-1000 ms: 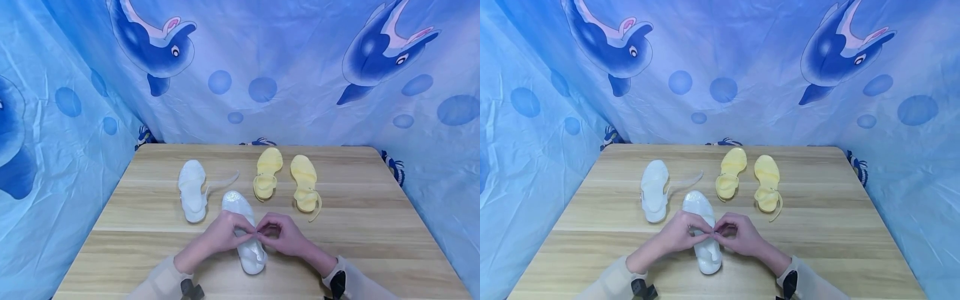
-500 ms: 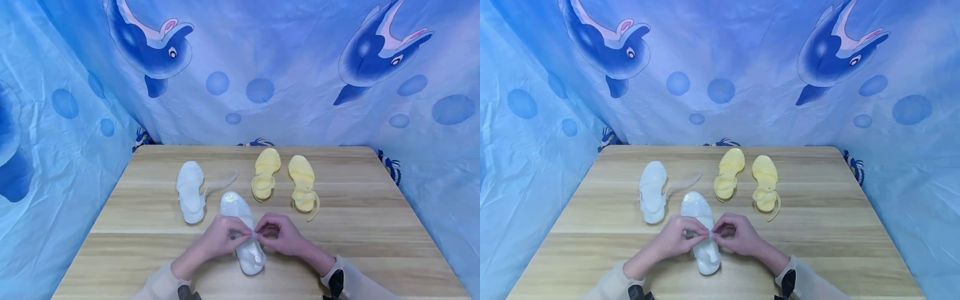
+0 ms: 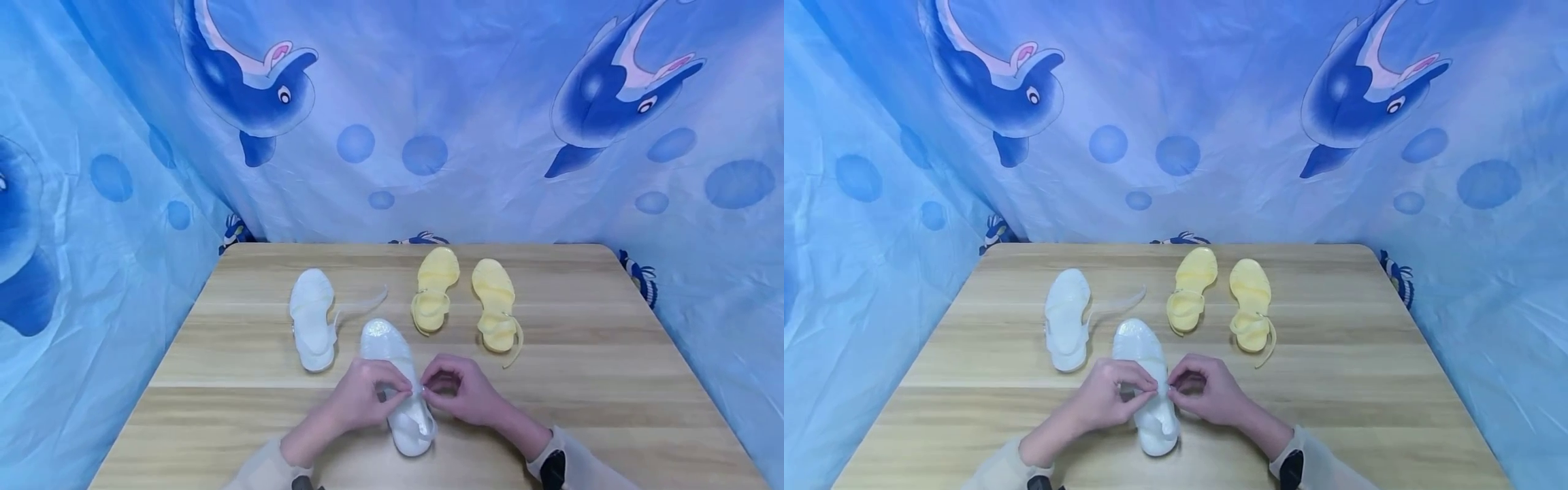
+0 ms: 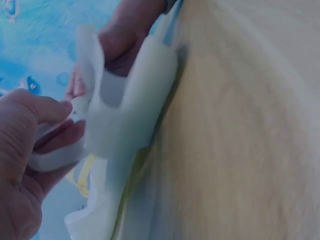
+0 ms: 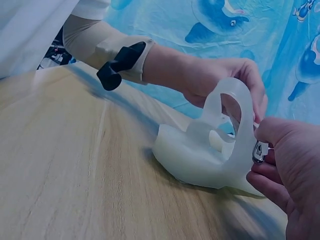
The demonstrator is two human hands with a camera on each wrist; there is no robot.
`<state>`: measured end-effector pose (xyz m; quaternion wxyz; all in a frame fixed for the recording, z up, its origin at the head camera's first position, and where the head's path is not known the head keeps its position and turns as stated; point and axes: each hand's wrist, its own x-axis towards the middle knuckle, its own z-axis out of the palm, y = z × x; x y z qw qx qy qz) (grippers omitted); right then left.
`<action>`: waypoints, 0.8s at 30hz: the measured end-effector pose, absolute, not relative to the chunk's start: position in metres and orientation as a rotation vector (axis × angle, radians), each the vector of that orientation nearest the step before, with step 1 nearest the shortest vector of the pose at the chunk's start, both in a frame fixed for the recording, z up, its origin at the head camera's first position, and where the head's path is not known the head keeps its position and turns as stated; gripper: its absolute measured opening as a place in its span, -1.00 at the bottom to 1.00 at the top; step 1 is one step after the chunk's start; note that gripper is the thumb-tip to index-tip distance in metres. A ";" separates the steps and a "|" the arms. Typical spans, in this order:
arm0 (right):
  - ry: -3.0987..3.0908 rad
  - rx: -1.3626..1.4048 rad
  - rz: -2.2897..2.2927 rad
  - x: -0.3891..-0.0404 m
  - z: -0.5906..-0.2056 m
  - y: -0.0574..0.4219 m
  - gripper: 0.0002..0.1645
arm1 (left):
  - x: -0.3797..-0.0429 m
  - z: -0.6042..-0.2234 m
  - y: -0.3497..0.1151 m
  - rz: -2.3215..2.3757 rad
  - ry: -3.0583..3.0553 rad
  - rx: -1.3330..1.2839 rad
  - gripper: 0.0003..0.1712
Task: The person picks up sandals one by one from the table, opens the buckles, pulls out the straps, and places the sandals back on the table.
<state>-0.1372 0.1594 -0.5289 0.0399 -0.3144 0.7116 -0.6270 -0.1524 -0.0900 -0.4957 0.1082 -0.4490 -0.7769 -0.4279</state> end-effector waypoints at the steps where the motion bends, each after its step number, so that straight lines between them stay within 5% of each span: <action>1: 2.192 -0.959 -1.917 -0.136 -0.529 0.160 -0.78 | -0.152 -0.495 -0.089 -1.247 -2.309 -1.326 -0.85; 24: 2.162 -0.988 -1.937 -0.134 -0.529 0.158 -0.73 | -0.147 -0.491 -0.090 -1.197 -2.420 -1.282 -0.87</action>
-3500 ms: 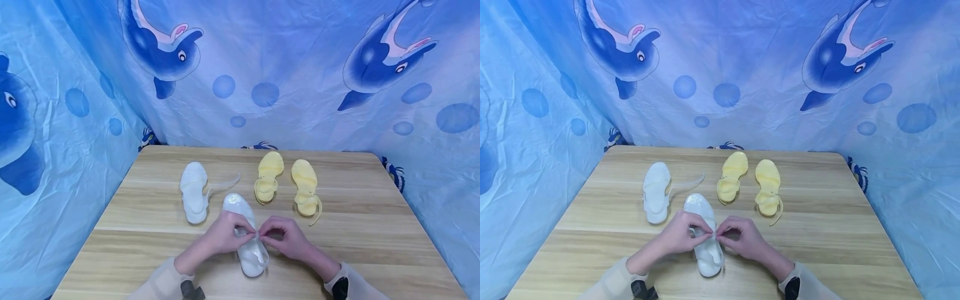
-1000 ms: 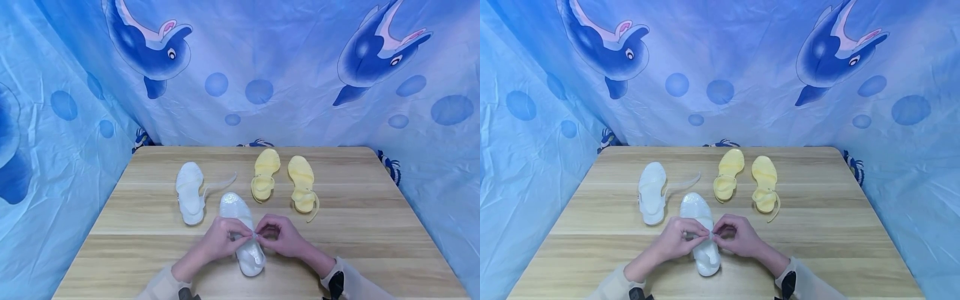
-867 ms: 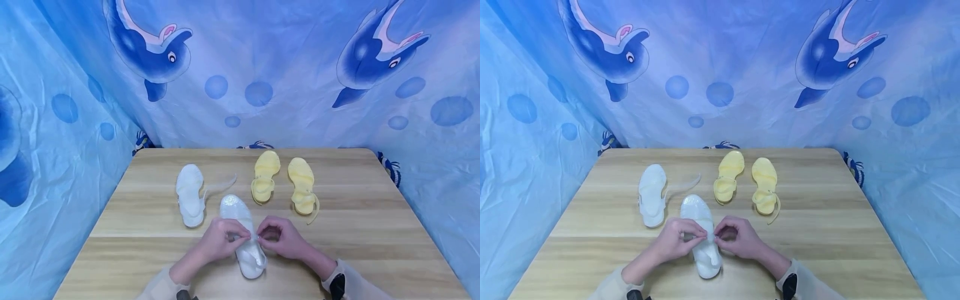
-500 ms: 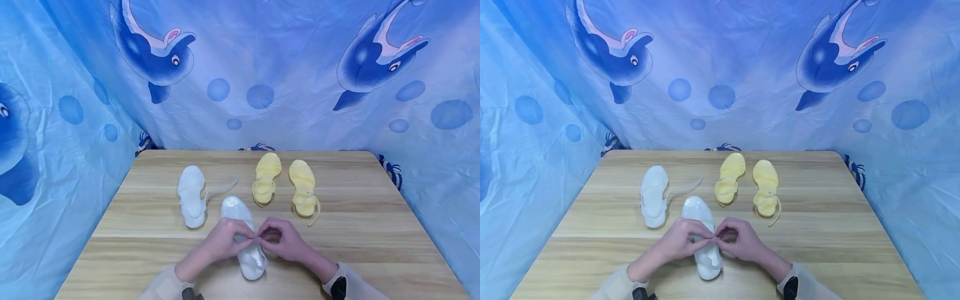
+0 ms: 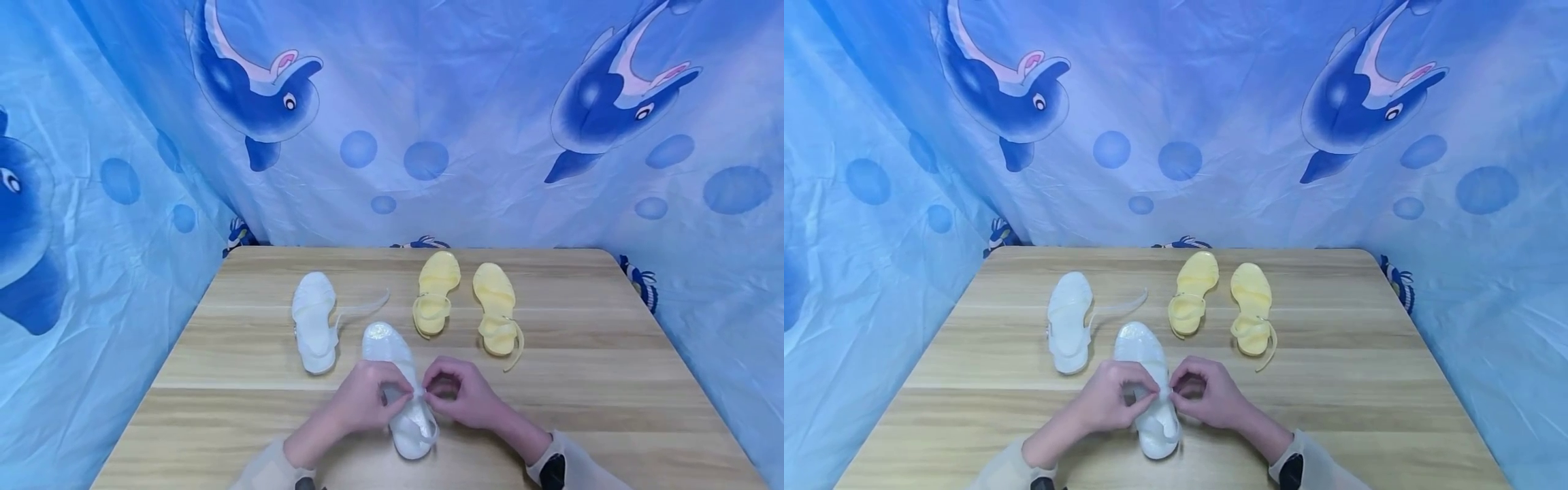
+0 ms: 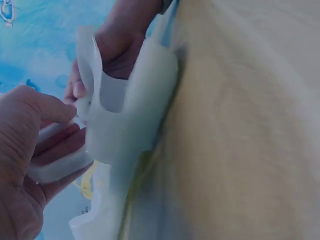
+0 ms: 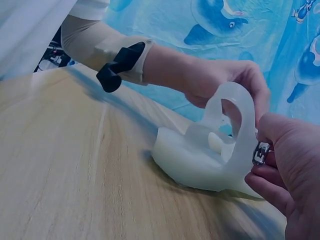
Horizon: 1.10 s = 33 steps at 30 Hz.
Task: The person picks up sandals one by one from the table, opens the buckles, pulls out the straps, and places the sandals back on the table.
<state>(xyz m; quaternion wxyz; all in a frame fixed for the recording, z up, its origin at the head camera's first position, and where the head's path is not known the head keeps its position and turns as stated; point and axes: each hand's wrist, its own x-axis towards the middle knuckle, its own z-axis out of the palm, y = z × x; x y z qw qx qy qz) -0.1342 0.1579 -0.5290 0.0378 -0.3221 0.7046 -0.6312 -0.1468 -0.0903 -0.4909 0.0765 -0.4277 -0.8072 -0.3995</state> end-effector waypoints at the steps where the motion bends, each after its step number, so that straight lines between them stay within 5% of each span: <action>1: 2.177 -0.979 -1.929 -0.134 -0.529 0.158 -0.73 | -0.147 -0.490 -0.089 -1.173 -2.426 -1.283 -0.85; 33: 2.172 -0.921 -1.846 -0.137 -0.524 0.160 -0.80 | -0.157 -0.489 -0.090 -1.087 -2.446 -1.376 -0.86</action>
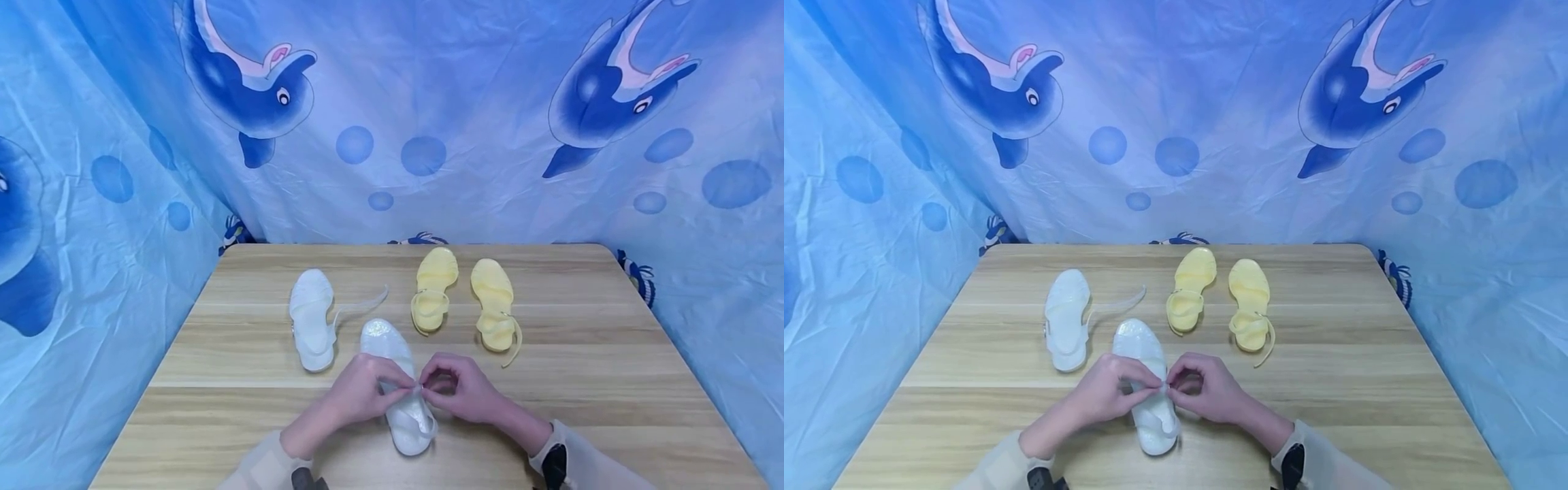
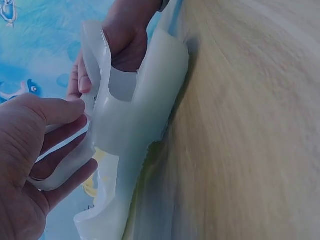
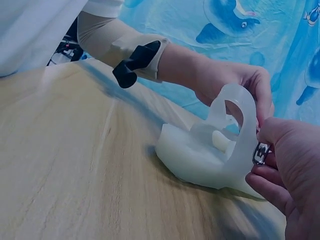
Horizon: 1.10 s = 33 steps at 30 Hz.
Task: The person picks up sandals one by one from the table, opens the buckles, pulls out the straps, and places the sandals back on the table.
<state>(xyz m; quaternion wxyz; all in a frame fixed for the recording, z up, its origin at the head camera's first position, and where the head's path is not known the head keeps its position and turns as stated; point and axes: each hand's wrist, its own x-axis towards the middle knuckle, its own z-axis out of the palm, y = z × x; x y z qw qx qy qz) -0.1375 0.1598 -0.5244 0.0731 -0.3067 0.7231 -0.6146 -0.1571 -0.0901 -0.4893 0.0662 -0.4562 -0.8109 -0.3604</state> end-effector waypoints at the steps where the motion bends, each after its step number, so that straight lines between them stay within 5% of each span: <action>1: 2.168 -0.919 -1.842 -0.138 -0.524 0.160 -0.79 | -0.158 -0.490 -0.091 -1.093 -2.451 -1.373 -0.86; 15: 2.189 -0.956 -1.826 -0.136 -0.525 0.162 -0.76 | -0.165 -0.478 -0.094 -1.191 -2.505 -1.285 -0.78; 20: 2.255 -1.033 -1.767 -0.122 -0.522 0.162 -0.36 | -0.176 -0.474 -0.090 -1.164 -2.701 -1.037 -0.37; 26: 2.592 -1.064 -1.334 -0.095 -0.521 0.147 0.37 | -0.193 -0.467 -0.083 -0.790 -3.039 -0.711 -0.23; 33: 2.813 -0.969 -1.182 -0.100 -0.520 0.130 0.32 | -0.221 -0.465 -0.075 -0.575 -3.224 -0.631 -0.21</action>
